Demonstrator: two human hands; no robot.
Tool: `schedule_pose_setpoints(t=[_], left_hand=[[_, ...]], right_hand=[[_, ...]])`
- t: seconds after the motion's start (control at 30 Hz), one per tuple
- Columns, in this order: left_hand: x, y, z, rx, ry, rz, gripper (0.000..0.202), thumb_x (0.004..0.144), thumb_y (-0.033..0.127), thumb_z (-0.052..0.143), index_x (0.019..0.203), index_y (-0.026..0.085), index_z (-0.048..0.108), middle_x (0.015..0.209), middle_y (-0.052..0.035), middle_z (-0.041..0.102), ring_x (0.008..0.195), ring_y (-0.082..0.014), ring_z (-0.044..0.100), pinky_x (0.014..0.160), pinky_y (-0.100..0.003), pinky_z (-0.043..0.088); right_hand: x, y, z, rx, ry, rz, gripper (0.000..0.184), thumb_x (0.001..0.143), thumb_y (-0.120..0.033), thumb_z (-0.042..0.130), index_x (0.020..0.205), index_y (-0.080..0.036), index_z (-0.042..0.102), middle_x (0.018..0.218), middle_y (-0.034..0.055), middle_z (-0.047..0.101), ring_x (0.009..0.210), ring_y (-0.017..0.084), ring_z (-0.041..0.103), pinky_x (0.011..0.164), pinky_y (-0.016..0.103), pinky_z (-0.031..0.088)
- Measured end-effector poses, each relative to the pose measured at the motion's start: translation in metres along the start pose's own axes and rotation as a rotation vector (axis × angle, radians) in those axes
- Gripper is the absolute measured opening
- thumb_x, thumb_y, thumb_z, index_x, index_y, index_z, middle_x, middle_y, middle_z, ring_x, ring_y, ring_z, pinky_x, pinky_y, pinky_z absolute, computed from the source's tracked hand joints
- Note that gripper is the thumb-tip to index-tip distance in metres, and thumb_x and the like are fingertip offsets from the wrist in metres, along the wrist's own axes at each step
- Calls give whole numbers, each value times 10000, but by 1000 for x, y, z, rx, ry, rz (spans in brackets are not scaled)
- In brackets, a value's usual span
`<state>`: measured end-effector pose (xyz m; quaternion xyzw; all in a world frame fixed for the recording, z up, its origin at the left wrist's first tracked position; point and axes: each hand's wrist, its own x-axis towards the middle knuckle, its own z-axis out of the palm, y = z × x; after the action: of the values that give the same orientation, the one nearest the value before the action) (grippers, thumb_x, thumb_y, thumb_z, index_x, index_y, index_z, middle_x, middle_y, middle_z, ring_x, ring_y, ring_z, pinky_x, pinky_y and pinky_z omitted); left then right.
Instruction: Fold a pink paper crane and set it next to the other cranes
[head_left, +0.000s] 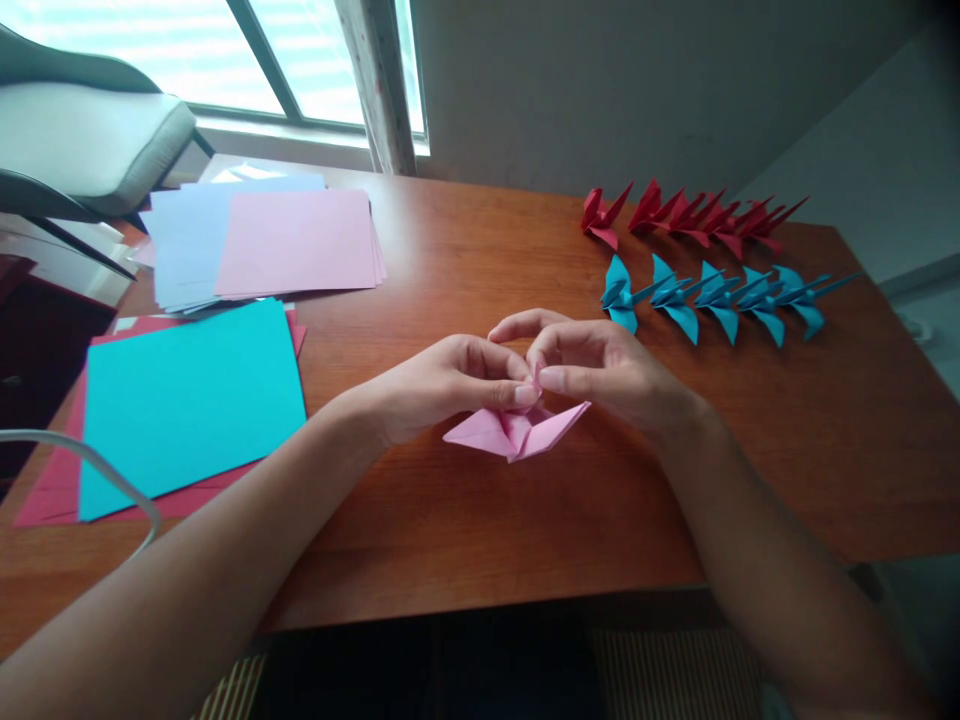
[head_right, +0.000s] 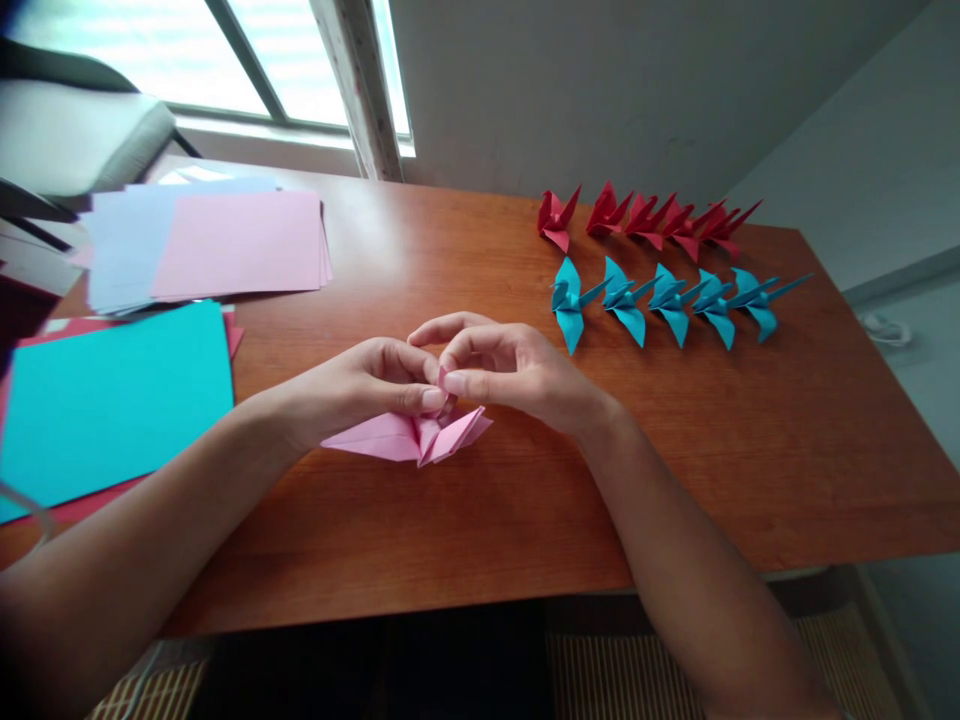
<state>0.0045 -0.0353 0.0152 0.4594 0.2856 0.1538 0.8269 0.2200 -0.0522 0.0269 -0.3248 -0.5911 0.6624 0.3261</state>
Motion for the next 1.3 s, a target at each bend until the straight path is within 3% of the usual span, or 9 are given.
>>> schedule_pose_setpoints(t=[0.17,0.43,0.7,0.9,1.3], left_hand=[[1,-2,-1,22,45,35,232,787,329,839,809,121,739,769,-29,717,681,-100,637,644,-181,485],[2,-2,0,13,78,48,226,762,323,862,792,128,752,785,-36,733,710,-111,658,696,-204,526],[2,-1,3,17,92,25,220,786,330,843,773,132,750,745,-27,730,676,-101,652,649,-182,510],[2,1,7,114,123,9,256,757,369,860,761,133,760,742,-33,737,680,-105,647,636,-176,500],[6,-4,4,349,141,28,235,773,370,810,772,139,767,798,-61,758,749,-161,679,697,-239,526]], right_hand=[[1,0,-1,37,15,31,169,839,-329,767,803,-178,701,1292,75,609,1141,237,619,903,358,570],[2,1,-3,19,6,50,170,829,-325,776,809,-173,702,1273,81,637,1146,241,627,933,371,552],[2,3,-6,-32,6,81,150,828,-303,771,790,-174,704,1225,69,667,1108,225,642,920,346,546],[1,0,-11,-79,-36,158,175,810,-334,789,801,-171,725,1238,77,659,1102,230,652,921,349,537],[-2,-12,-5,-306,33,253,116,777,-297,753,757,-194,705,1222,54,688,1097,229,671,914,331,559]])
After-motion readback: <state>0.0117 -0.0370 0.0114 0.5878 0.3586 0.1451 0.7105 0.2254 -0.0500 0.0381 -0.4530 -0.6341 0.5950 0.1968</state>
